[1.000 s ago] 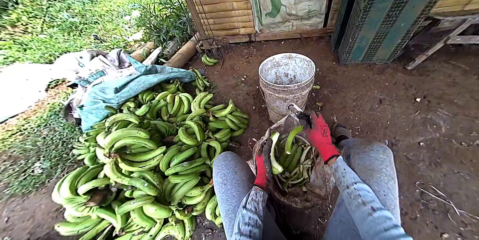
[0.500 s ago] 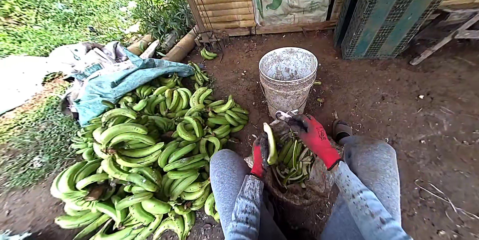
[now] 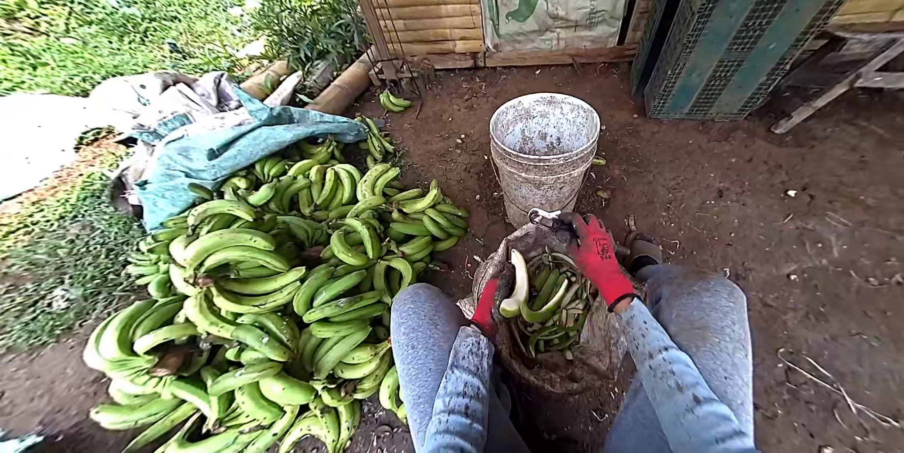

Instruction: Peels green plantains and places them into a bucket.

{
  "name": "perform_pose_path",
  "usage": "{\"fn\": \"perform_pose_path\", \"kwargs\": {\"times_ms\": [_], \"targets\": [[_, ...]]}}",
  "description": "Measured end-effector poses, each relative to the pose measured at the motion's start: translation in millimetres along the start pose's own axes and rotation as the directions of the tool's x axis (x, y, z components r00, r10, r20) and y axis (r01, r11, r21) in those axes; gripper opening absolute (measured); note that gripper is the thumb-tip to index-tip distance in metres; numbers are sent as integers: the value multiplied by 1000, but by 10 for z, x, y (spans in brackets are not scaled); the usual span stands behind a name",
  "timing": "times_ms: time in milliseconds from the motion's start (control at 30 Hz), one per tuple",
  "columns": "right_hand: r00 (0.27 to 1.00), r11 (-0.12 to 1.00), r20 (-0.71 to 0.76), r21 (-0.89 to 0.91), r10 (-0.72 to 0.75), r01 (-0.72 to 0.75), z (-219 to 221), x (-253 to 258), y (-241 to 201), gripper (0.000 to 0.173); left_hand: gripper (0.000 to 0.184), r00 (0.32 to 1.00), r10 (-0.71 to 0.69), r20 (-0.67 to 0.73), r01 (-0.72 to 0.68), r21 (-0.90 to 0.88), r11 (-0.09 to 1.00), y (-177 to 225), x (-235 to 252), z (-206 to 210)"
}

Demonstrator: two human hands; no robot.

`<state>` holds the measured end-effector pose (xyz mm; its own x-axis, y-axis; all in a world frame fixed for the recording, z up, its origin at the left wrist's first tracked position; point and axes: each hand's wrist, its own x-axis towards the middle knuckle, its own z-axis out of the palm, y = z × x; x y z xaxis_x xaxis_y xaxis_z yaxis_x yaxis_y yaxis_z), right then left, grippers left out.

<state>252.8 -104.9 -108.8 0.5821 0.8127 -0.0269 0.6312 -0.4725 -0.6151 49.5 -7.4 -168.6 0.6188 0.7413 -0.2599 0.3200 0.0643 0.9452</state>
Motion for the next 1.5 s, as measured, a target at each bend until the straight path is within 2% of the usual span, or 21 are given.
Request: {"fn": "perform_pose_path", "kwargs": {"times_ms": [67, 200, 267, 367, 400, 467, 500, 533, 700, 933, 1033, 1100, 1167, 1200, 1233, 1300, 1333, 1367, 1400, 1433, 1500], "targets": [[995, 999, 91, 27, -46, 44, 1, -181, -116, 44, 48, 974, -79, -210, 34, -209, 977, 178, 58, -4], [972, 982, 157, 101, -176, 161, 173, -688, -366, 42, 40, 857, -183, -481, -175, -606, 776, 532, 134, 46], [965, 987, 209, 23, -160, 159, 184, -746, -483, 44, 39, 841, -209, -499, -229, -679, 697, 546, 112, 24], [973, 994, 222, -72, -63, 81, 164, -584, -512, 47, 36, 906, -95, -412, -286, -763, 580, 479, 70, 86], [974, 995, 222, -71, -47, 64, 150, -537, -493, 48, 38, 926, -53, -375, -268, -746, 609, 449, 35, 100], [967, 995, 249, -70, -46, 65, 135, -518, -448, 47, 39, 926, -54, -373, -152, -501, 852, 405, 6, 48], [965, 996, 259, -62, -51, 69, 151, -541, -416, 46, 40, 926, -49, -375, -84, -330, 940, 399, 1, 5], [964, 996, 260, -56, -59, 77, 178, -566, -378, 45, 41, 928, -51, -368, -42, -239, 970, 405, 9, -11], [947, 979, 275, -62, -168, 192, 188, -586, -309, 42, 41, 934, -88, -347, -55, -382, 923, 385, 45, 31], [973, 974, 185, -153, -137, 166, 231, -415, -280, 41, 37, 924, 62, -377, -109, -106, 988, 387, 26, 114], [966, 993, 248, -75, -70, 91, 195, -185, -222, 42, 45, 973, 111, -200, -78, 167, 983, 389, -140, 238], [947, 998, 318, -20, -51, 60, 232, -48, -78, 41, 49, 995, 100, 3, -91, 449, 889, 397, -247, 255], [951, 997, 304, -79, 50, -27, 273, 20, 93, 41, 51, 985, 63, 158, -146, 597, 788, 377, -236, 312], [961, 993, 265, -102, 84, -58, 298, 23, 161, 41, 50, 988, 78, 137, -141, 550, 823, 349, -217, 328], [972, 994, 219, -89, 82, -64, 313, -13, 164, 41, 48, 993, 113, 41, -121, 405, 906, 308, -190, 299], [987, 1000, 158, 19, -26, 24, 275, -167, 48, 41, 41, 979, 138, -153, -144, -30, 989, 240, -74, 148], [983, 990, 138, 86, -121, 110, 253, -281, 8, 41, 44, 979, 115, -169, -165, -325, 931, 245, -31, 92], [965, 967, 135, 156, -223, 202, 233, -392, -21, 40, 55, 990, 44, -137, -118, -601, 790, 369, -17, 79], [937, 936, 138, 202, -320, 289, 220, -472, -45, 39, 62, 999, 12, -47, -45, -811, 583, 458, 0, 26], [907, 906, 139, 215, -398, 365, 219, -512, -58, 38, 65, 1000, 6, 22, 18, -925, 381, 487, 35, -17], [871, 874, 128, 185, -474, 449, 237, -522, -56, 37, 65, 997, 40, 72, 65, -986, 156, 460, 56, -35]]}}
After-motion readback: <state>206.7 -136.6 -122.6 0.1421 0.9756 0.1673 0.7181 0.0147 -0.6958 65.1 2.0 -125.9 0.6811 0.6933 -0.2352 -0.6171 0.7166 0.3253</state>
